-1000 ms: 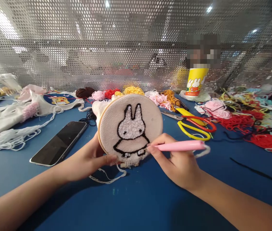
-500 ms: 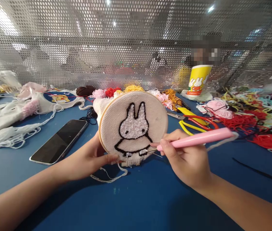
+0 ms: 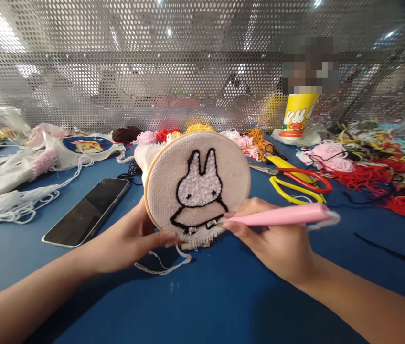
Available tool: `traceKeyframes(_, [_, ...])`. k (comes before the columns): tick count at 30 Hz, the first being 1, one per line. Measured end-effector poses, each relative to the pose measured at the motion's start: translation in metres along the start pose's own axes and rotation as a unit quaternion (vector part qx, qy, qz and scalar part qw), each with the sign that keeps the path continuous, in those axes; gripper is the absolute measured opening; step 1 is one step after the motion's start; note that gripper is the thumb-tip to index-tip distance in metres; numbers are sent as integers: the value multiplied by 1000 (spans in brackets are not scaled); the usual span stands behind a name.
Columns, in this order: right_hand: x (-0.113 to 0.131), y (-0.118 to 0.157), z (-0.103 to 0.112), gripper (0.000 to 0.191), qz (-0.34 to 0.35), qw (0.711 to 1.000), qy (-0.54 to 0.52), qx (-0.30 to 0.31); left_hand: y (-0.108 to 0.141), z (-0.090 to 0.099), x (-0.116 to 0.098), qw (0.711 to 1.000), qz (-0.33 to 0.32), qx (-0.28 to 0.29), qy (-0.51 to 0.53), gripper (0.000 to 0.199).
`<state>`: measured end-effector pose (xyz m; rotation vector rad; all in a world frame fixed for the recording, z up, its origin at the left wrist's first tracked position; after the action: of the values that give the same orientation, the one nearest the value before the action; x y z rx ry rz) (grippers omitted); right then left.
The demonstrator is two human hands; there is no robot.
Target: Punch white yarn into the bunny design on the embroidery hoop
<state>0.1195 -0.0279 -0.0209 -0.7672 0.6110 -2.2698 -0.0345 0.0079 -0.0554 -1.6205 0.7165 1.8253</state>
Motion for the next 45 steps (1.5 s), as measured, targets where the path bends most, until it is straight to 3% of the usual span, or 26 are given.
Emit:
traceKeyframes(11, [17,-5,-4,9,53,997,-12,56,2,1,-3,999,8,-14,-38,28])
traceKeyframes(15, [17,-5,-3,10,40,998,6,46,2,3,1,997,49,-29,-58,37])
traceKeyframes(21, [14,-5,-6,8,-18,996,46,74,3,6,5,997,52,-41,-45,48])
traceKeyframes(26, [10,-4,-11,9,-3,995,15,100,3,9,8,997,47,-52,-39,46])
traceKeyframes(36, [6,-1,-23,7,24,988,54,142,3,13,11,995,75,-61,-32,54])
traceKeyframes(45, [3,4,-30,8,67,984,97,137,1,8,13,995,86,-36,-18,40])
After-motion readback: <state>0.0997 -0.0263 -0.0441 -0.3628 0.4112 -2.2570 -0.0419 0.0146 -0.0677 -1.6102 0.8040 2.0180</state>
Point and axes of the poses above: each hand's wrist, its own y-axis away from the middle knuckle, its own z-axis out of the back of the hand, x = y × z, the point moved 7 cm from there along -y, towards the middle knuckle, and after that the axes turned 11 degrees about x, right-handed, at the moved point
